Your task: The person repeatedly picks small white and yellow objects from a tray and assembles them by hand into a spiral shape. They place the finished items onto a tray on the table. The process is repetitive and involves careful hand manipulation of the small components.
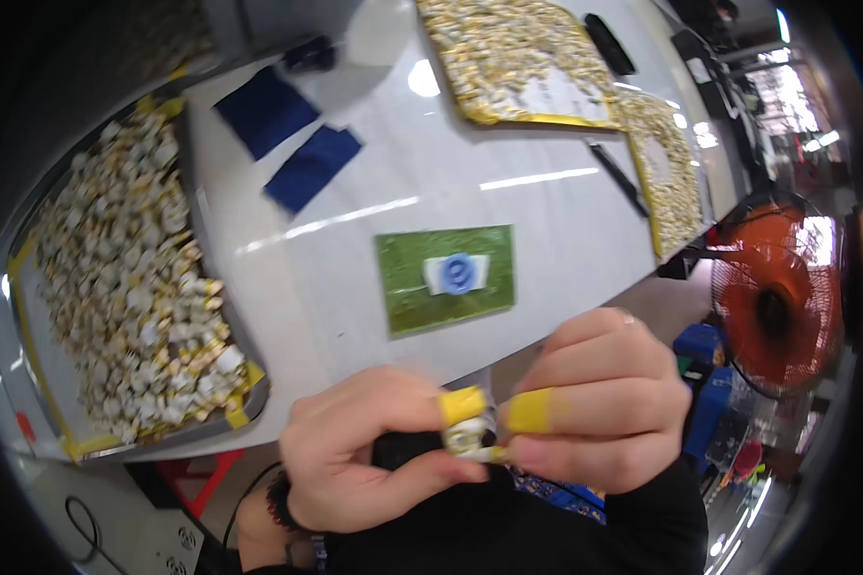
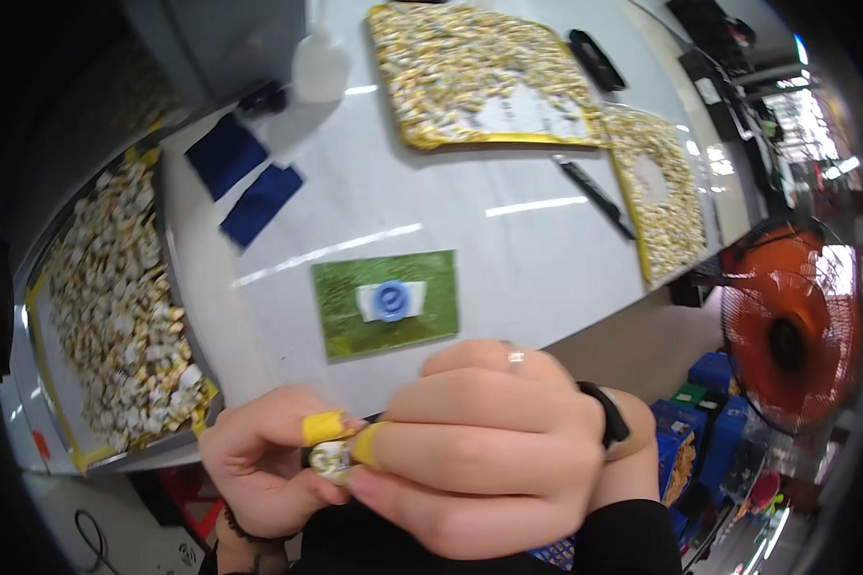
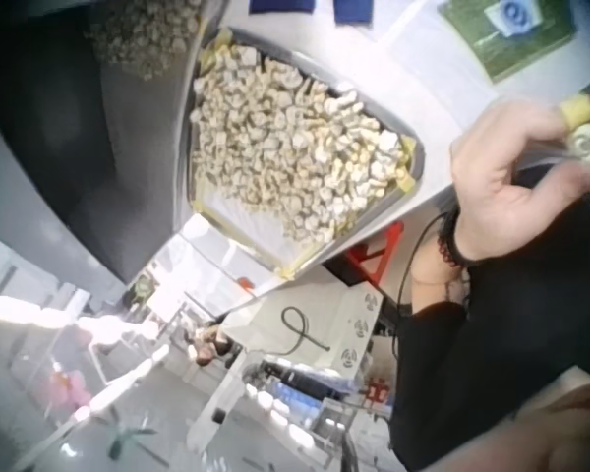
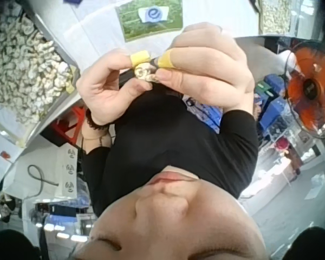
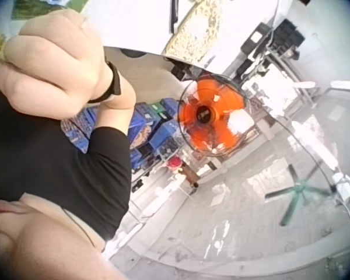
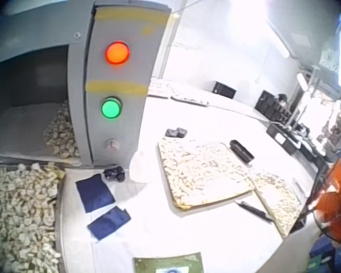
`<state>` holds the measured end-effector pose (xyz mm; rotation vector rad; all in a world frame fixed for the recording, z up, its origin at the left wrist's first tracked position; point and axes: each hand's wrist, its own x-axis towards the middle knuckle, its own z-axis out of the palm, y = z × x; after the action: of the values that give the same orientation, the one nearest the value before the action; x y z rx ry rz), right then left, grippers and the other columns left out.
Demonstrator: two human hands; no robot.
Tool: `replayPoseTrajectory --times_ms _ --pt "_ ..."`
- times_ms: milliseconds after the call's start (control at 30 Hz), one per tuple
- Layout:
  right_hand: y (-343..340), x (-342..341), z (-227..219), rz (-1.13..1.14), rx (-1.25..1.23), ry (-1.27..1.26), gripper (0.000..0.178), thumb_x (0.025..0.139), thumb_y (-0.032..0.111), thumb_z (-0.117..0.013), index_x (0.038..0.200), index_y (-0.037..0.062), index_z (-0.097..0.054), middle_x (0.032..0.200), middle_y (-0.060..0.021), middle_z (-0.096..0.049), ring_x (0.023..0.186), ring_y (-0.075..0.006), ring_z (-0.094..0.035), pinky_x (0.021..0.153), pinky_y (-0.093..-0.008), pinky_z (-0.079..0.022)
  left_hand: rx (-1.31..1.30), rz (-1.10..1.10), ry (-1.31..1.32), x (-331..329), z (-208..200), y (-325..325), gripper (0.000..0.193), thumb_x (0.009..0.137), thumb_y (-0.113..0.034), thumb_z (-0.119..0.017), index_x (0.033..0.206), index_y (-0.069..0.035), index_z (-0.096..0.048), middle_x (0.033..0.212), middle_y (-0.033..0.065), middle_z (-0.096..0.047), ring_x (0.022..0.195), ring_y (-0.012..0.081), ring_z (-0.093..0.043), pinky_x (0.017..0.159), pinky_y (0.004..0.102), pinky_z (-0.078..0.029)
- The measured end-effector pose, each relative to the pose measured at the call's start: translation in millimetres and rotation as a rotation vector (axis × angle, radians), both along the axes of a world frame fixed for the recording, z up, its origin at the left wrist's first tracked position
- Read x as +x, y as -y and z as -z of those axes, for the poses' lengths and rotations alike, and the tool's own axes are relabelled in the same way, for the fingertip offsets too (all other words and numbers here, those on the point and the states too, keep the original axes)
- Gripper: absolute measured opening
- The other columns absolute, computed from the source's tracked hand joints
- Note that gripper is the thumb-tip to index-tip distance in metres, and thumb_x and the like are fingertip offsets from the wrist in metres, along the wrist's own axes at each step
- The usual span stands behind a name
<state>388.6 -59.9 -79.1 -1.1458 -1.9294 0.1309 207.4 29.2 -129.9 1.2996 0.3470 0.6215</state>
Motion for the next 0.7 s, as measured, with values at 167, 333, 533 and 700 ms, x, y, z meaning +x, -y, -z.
replayPoseTrajectory --times_ms 167,333,533,700 --pt "7.6 14.7 -11.6 0.107 -0.025 0.073 0.015 0.071 0.009 -0.07 0.083 0.0021 -0.063 0.085 -0.0101 -0.062 0.073 -0.0223 -0.061 0.061 -0.0297 -0.046 -0.016 0.04 -0.021 -5.9 -10.3 4.9 0.029 0.077 -0.011 -0.073 0.097 0.006 -0.061 0.088 0.0129 -0.062 0.077 0.0183 -0.062 0.066 0.0279 -0.05" --pt "23.7 117.5 -24.0 0.904 0.027 0.186 0.019 0.072 0.0 -0.067 0.091 0.0025 -0.065 0.085 -0.0071 -0.067 0.076 -0.0132 -0.062 0.065 -0.0238 -0.047 -0.165 0.112 -0.044 -16.7 -12.2 0.4 0.041 0.085 -0.027 -0.067 0.106 0.006 -0.054 0.098 0.0136 -0.058 0.081 0.0148 -0.057 0.069 0.0252 -0.048" --pt "91.1 316.0 18.9 1.205 -0.637 0.445 0.018 0.076 0.005 -0.063 0.093 0.0003 -0.063 0.09 -0.0126 -0.066 0.085 -0.0265 -0.062 0.075 -0.0343 -0.047 -0.278 0.288 0.071 -12.3 -9.7 1.1 0.043 0.081 -0.026 -0.072 0.104 0.006 -0.054 0.098 0.0171 -0.06 0.078 0.0157 -0.059 0.069 0.0246 -0.049" --pt "83.9 334.6 40.4 1.172 -0.704 0.443 0.018 0.07 -0.001 -0.064 0.088 0.0017 -0.062 0.085 -0.0157 -0.065 0.084 -0.0318 -0.061 0.076 -0.0369 -0.047 -0.341 0.319 0.061 -17.3 -7.3 1.9 0.042 0.078 -0.02 -0.074 0.104 0.006 -0.054 0.097 0.0175 -0.06 0.079 0.0168 -0.061 0.067 0.0246 -0.051"
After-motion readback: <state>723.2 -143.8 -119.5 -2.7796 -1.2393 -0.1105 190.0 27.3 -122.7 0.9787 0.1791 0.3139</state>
